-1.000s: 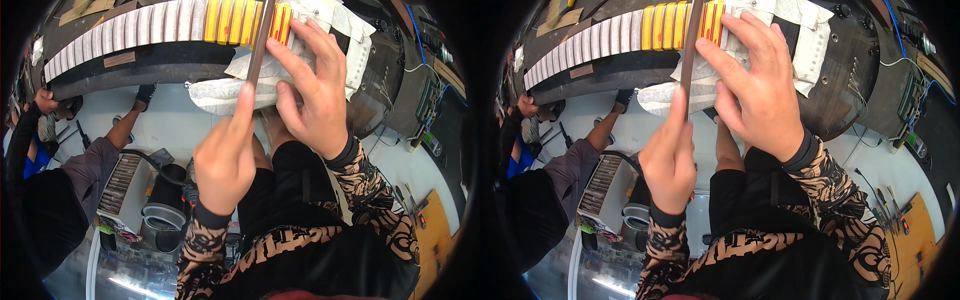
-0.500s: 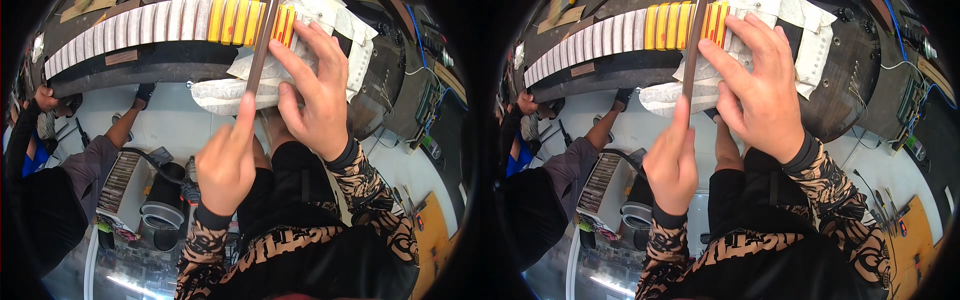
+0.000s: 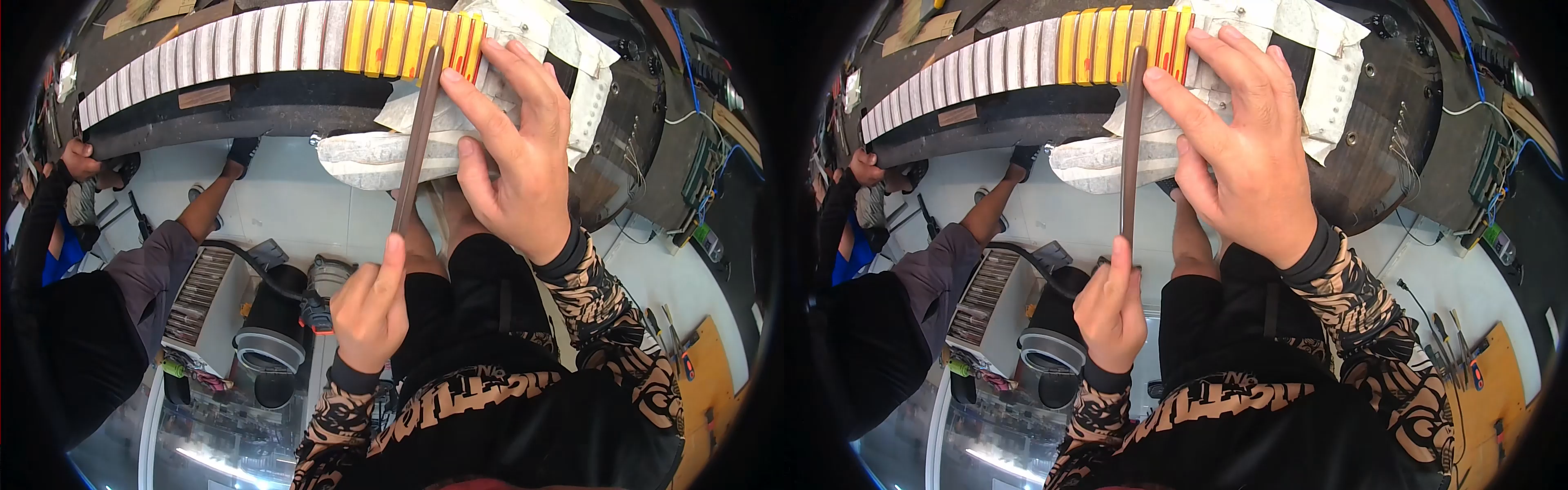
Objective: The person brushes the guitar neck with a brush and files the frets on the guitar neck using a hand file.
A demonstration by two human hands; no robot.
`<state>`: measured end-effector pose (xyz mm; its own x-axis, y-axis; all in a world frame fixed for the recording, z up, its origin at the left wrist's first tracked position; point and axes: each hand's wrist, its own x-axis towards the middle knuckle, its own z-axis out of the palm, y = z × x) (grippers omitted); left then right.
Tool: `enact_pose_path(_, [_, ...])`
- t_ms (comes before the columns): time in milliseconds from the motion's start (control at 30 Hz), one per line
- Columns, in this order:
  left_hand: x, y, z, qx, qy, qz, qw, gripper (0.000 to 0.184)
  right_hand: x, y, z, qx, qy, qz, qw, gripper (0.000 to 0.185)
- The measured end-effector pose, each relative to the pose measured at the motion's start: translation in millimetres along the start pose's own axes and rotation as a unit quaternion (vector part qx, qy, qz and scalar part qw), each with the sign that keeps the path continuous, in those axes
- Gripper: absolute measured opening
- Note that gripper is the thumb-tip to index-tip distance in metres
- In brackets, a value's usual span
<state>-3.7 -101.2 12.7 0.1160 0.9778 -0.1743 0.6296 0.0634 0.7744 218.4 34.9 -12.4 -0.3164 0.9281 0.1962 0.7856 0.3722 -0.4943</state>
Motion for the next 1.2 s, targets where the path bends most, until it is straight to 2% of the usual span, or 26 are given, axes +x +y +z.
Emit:
enact_pose_path(67, [3,5,-5,-0.005,-0.005,-0.009,1.0,0.064,0,1,0,0.001,0.001,0.001,1.0,0.067])
enact_pose_path(133, [60,11,3,-0.016,0.044,0.047,0.998,0.069,0,0,0,0.003,0.005,0.0,1.0,0.067])
enact_pose_path(200, [74,13,10,-0.023,0.069,0.069,0.995,0.072,0,0,0,0.004,0.01,-0.003,1.0,0.066])
enact_pose_path(300, [39,2,12,-0.01,0.047,0.041,0.998,0.068,0,0,-2,0.004,0.004,-0.001,1.0,0.066])
enact_pose_path(367, [-17,-13,8,0.006,-0.004,0.003,1.0,0.063,0,-1,-1,0.009,0.004,0.0,1.0,0.066])
enact_pose_path(467, [-11,-10,6,0.008,0.005,0.007,1.0,0.064,1,1,-1,0.005,0.005,-0.002,1.0,0.066])
enact_pose_path(567, [65,10,13,-0.036,0.05,0.063,0.996,0.067,-1,1,-2,0.004,0.01,-0.002,1.0,0.066])
enact_pose_path(700, [30,-8,22,-0.02,0.06,0.05,0.997,0.066,-2,2,-1,-0.001,0.012,-0.004,1.0,0.067])
enact_pose_path(767, [-19,-18,17,-0.017,0.029,0.031,0.999,0.062,-2,4,0,0.0,0.014,-0.006,1.0,0.067])
enact_pose_path(867, [1,-8,13,-0.007,0.008,0.005,1.0,0.06,-3,6,0,-0.006,0.014,-0.007,1.0,0.067])
enact_pose_path(967, [70,10,18,-0.038,0.057,0.059,0.996,0.061,-1,1,-2,-0.016,0.015,-0.013,1.0,0.067])
enact_pose_path(1033, [55,0,25,-0.033,0.058,0.06,0.996,0.061,1,1,-2,-0.016,0.016,-0.018,1.0,0.067])
enact_pose_path(1133, [-15,-24,27,-0.011,0.045,0.053,0.998,0.062,0,3,0,-0.009,0.021,-0.012,1.0,0.068])
enact_pose_path(1200, [-9,-17,25,-0.007,0.033,0.039,0.999,0.063,-3,5,1,-0.005,0.017,-0.007,1.0,0.068])
